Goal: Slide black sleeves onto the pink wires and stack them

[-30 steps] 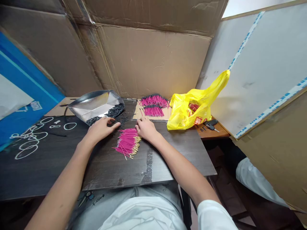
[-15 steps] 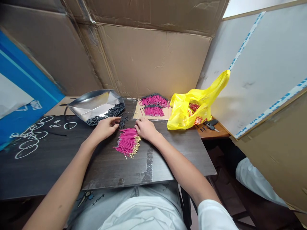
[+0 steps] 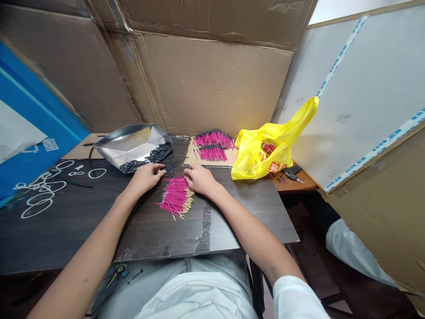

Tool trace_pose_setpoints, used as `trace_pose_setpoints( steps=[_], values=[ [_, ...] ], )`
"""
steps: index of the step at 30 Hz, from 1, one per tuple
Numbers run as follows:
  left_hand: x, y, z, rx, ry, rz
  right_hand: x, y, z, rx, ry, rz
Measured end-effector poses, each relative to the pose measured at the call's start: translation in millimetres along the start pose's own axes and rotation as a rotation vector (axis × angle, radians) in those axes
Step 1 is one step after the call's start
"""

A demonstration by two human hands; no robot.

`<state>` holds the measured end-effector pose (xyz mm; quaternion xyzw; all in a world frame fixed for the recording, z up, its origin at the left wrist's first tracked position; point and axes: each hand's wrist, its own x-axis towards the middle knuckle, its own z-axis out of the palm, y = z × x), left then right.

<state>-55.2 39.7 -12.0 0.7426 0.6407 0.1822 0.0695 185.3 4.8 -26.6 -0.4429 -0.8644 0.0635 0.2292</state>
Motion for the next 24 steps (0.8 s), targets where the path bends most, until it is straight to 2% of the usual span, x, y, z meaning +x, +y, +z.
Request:
trace_pose_setpoints(
  steps=[3,8,18,24],
  values=[
    [-1.1,2.6,-2.4,-0.091,-0.007,0.0,-0.6,-1.7,-0.9,0.01,-0.007,-0.028],
    [-4.0,-0.3,-8.1,-0.316,-0.101,0.029,-0.7,-2.7,-1.2,0.009,-0.008,-0.039],
    [-1.6,2.6,10.6,-0.018,0.116,0.065,-0.7,-4.3,-3.4,0.022,-0.025,-0.022],
    [-1.5,3.9,11.5,0.022,0.102,0.149,-0.9,-5.6,-4.5,0.005,-0.031,-0.013]
  ],
)
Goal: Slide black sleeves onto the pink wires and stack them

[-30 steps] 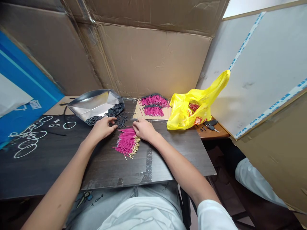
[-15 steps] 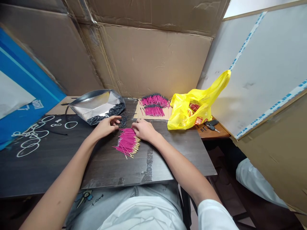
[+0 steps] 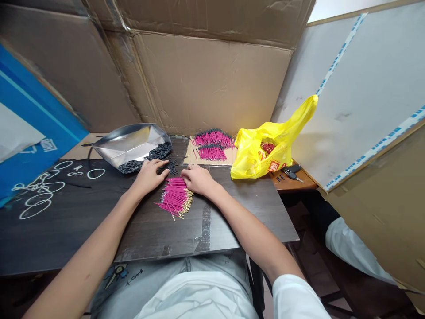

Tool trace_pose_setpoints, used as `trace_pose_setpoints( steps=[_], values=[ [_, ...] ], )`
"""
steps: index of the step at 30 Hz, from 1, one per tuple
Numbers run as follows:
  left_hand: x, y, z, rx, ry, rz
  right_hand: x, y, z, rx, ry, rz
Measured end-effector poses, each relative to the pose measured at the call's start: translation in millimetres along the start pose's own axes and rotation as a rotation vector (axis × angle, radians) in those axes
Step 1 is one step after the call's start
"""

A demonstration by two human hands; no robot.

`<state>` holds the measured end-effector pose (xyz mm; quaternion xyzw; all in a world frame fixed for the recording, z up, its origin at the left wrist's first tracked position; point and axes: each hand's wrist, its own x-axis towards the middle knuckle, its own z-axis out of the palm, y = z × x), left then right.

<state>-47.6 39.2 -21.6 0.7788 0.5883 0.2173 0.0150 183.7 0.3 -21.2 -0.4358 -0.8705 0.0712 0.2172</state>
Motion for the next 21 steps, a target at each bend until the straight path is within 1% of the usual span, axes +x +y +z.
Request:
trace_pose_setpoints(
  steps=[5,9,11,13,15,17,19,21],
  values=[
    [2.0,4.0,3.0,-0.086,-0.015,0.047,0.3,0.0,-0.7,0.005,-0.012,0.01],
    [-0.3,13.8,1.8,-0.247,-0.03,0.052,0.6,1.6,0.8,0.002,-0.009,-0.002],
    [-1.8,18.9,-0.3,-0.323,-0.015,0.038,0.6,2.3,1.8,0.002,0.0,-0.009],
    [-2.6,21.3,-2.5,-0.357,0.039,0.025,0.7,2.7,2.5,0.003,0.006,-0.008],
    [-2.5,20.0,-4.2,-0.325,0.109,-0.005,0.7,2.8,2.7,0.003,0.002,-0.003],
    [-1.8,15.9,-5.0,-0.224,0.145,-0.049,0.9,2.9,2.8,0.001,-0.003,-0.003],
    [-1.0,12.1,-5.0,-0.115,0.124,-0.085,1.1,3.0,3.0,0.0,0.001,-0.006],
    [-0.8,11.0,-4.2,-0.072,0.075,-0.101,1.2,2.9,3.1,-0.001,0.007,-0.005]
  ],
)
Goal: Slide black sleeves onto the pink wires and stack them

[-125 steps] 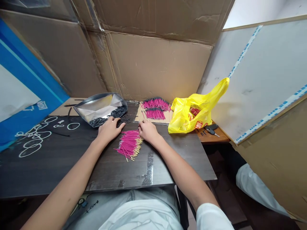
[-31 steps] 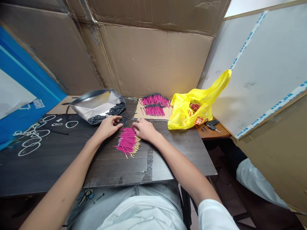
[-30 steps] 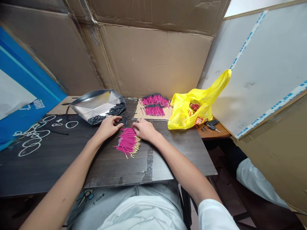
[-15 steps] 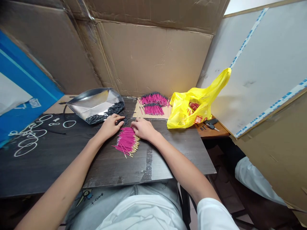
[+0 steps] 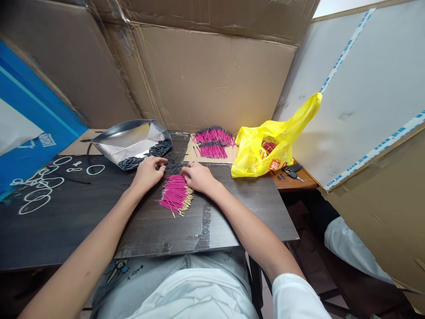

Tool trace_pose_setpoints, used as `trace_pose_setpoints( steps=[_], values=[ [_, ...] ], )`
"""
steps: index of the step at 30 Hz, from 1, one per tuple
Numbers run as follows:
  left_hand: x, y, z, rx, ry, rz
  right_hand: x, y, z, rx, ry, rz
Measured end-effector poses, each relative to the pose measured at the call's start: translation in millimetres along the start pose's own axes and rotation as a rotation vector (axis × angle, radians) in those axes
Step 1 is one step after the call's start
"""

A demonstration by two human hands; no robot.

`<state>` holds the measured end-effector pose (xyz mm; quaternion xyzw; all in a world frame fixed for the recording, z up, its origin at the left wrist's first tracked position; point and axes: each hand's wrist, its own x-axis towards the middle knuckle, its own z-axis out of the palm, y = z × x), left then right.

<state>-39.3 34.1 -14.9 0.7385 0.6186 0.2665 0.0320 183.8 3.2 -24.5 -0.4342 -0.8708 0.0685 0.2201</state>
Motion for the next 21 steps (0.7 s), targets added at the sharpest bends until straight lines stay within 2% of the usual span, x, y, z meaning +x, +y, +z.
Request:
trace_pose_setpoints(
  steps=[4,8,12,17,21],
  values=[
    [-1.2,7.1,1.6,-0.11,-0.088,0.006,0.0,-1.1,-0.9,0.002,-0.007,0.014],
    [-1.9,12.5,1.1,-0.267,-0.113,-0.001,-0.4,-2.5,-3.0,0.003,-0.019,0.016],
    [-1.6,9.4,0.3,-0.223,-0.08,0.011,-1.0,-3.7,-4.9,0.004,-0.02,0.023],
    [-1.0,8.6,2.0,-0.126,-0.116,0.049,-1.0,-4.5,-6.2,0.016,-0.028,0.036],
    [-2.7,14.0,3.7,-0.191,-0.122,0.08,-0.5,-4.3,-4.1,0.022,-0.016,0.045]
  ],
)
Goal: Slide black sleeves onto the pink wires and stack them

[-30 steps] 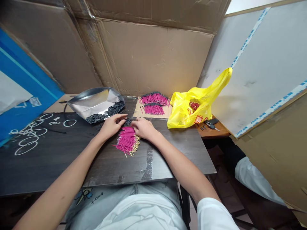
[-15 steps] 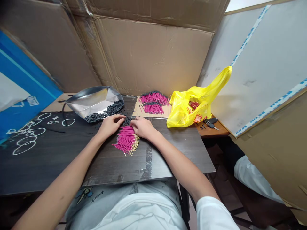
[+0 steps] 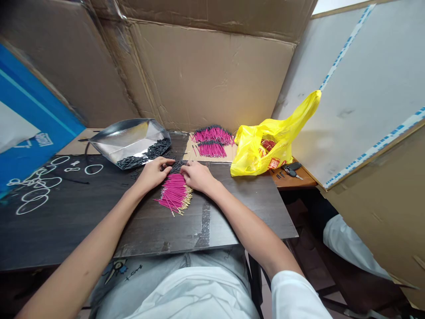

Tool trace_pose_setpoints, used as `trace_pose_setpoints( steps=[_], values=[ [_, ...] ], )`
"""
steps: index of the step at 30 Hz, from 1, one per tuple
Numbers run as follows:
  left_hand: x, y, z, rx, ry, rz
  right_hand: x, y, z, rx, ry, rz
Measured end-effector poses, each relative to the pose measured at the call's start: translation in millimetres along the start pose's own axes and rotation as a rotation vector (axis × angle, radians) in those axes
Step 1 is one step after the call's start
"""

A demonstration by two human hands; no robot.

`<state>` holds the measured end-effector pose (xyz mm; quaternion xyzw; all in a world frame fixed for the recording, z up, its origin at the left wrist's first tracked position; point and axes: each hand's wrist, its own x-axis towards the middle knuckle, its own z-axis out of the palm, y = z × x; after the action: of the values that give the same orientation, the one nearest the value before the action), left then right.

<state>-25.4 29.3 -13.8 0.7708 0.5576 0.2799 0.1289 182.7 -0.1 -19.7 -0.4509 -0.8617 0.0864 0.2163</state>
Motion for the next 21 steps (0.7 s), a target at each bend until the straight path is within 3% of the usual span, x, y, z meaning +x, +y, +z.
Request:
trace_pose_setpoints(
  steps=[3,6,9,11,16,21],
  values=[
    [-1.9,6.7,0.3,-0.102,-0.026,0.062,0.9,1.6,3.7,0.01,0.058,0.045],
    [-3.2,11.5,-3.6,-0.165,0.032,0.113,2.2,5.0,7.4,0.027,0.137,0.079],
    [-3.1,10.2,-9.5,-0.112,0.114,0.074,3.9,8.8,10.2,0.053,0.186,0.095],
    [-2.4,6.9,-11.1,-0.046,0.1,0.054,5.4,10.3,11.5,0.065,0.2,0.097],
    [1.3,1.4,-2.5,0.054,-0.03,0.088,11.2,9.4,15.2,0.061,0.147,0.058],
    [2.5,1.6,3.6,0.051,-0.031,0.103,14.4,7.9,17.5,0.069,0.09,0.028]
  ],
)
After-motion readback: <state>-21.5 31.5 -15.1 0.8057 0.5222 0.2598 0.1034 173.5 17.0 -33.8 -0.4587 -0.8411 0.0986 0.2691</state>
